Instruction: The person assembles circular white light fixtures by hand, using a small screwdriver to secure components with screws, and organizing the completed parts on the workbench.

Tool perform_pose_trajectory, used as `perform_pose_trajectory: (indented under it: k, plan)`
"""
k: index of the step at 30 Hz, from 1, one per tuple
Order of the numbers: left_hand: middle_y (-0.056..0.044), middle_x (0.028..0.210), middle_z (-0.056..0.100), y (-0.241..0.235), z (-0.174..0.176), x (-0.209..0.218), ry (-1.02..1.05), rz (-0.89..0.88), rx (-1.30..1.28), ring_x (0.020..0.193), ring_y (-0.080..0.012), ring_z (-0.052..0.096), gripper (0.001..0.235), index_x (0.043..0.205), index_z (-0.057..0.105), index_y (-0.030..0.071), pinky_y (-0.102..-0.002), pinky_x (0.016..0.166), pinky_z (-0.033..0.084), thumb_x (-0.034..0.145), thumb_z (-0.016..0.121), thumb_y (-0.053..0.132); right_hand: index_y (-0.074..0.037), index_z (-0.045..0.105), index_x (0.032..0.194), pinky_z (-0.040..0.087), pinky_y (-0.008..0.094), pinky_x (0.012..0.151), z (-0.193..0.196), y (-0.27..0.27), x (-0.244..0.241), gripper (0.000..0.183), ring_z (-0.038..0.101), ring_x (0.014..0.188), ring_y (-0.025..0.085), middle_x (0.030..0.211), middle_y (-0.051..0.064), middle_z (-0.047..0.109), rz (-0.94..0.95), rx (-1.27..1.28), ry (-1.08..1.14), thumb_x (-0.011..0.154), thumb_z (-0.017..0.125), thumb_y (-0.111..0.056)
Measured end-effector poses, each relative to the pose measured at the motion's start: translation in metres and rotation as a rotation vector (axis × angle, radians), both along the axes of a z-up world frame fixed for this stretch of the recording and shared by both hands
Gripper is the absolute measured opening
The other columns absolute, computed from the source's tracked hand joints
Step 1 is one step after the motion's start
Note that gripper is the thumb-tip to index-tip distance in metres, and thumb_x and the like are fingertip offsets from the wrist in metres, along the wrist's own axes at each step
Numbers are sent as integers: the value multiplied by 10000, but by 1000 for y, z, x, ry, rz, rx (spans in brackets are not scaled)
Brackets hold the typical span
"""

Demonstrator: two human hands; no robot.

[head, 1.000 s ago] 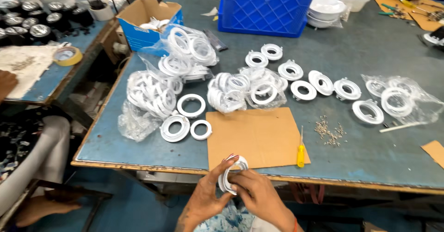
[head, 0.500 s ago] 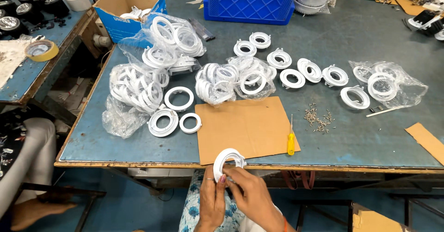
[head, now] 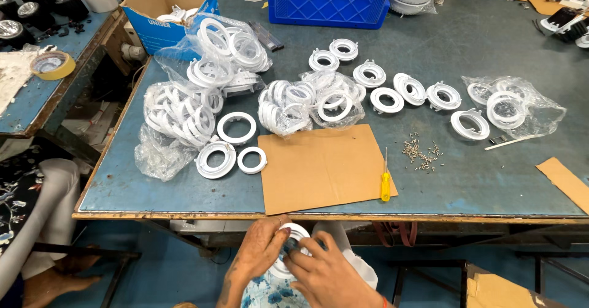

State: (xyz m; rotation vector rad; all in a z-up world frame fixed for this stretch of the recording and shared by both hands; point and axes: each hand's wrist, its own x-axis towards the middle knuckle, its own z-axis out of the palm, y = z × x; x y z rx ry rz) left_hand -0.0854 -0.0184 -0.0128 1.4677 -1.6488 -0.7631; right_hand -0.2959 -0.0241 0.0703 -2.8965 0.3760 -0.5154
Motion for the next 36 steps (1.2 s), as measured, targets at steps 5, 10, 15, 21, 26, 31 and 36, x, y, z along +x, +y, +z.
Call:
perform_pose_trajectory:
  k: [5,10,15,21,26,31,36]
  plan:
    - [-186,821,667,3,-10,-3,166,83,-158,765,-333,624,314,1027,690,-7,-444,702,490,1036,540,269,-25,669,1139,379,510,1048,-25,-6,-4,401,578,1147,247,1020,71,630,12,33,30,823,776,-249]
    - [-139,595,615,11,5,-26,241,256,61,539,-220,584,350,955,670,23,-378,559,468,989,555,352,-45,660,1135,403,448,932,-43,-6,-1,381,556,1112,246,1055,72,628,-98,85,2,855,801,-263]
    - [-168,620,590,13,16,-30,283,334,28,549,-291,514,381,983,668,19,-408,557,457,1014,549,380,-21,656,1107,397,492,912,-25,-9,1,424,555,1162,271,1118,108,623,-116,-13,19,801,785,-284]
    - [-182,1205,628,9,32,-29,79,326,-153,950,-288,703,415,1217,636,30,-391,800,565,951,671,347,-36,674,1110,411,496,959,-20,-32,-6,372,561,1227,261,1118,65,641,-181,-221,-42,812,746,-247]
    - [-107,1322,622,-3,32,-28,-338,91,-524,1252,-338,543,357,1136,710,50,-494,1048,451,816,770,195,-24,681,1134,459,427,938,-28,-68,-12,412,571,1144,282,1104,84,651,-267,-93,-78,783,769,-221]
    - [-63,1225,643,-31,22,-25,-408,2,-482,1238,-279,550,353,1135,727,57,-542,1142,365,830,785,223,-24,695,1140,475,419,932,-24,-83,-15,389,570,1104,305,1072,93,641,-273,178,-114,810,780,-212]
    - [-77,1168,637,-36,24,-21,-388,-135,-449,1255,-283,539,392,1095,734,36,-600,1174,278,775,816,248,-13,687,1155,474,424,967,-15,-84,-23,366,559,1156,320,1124,114,623,-235,324,-95,832,752,-173]
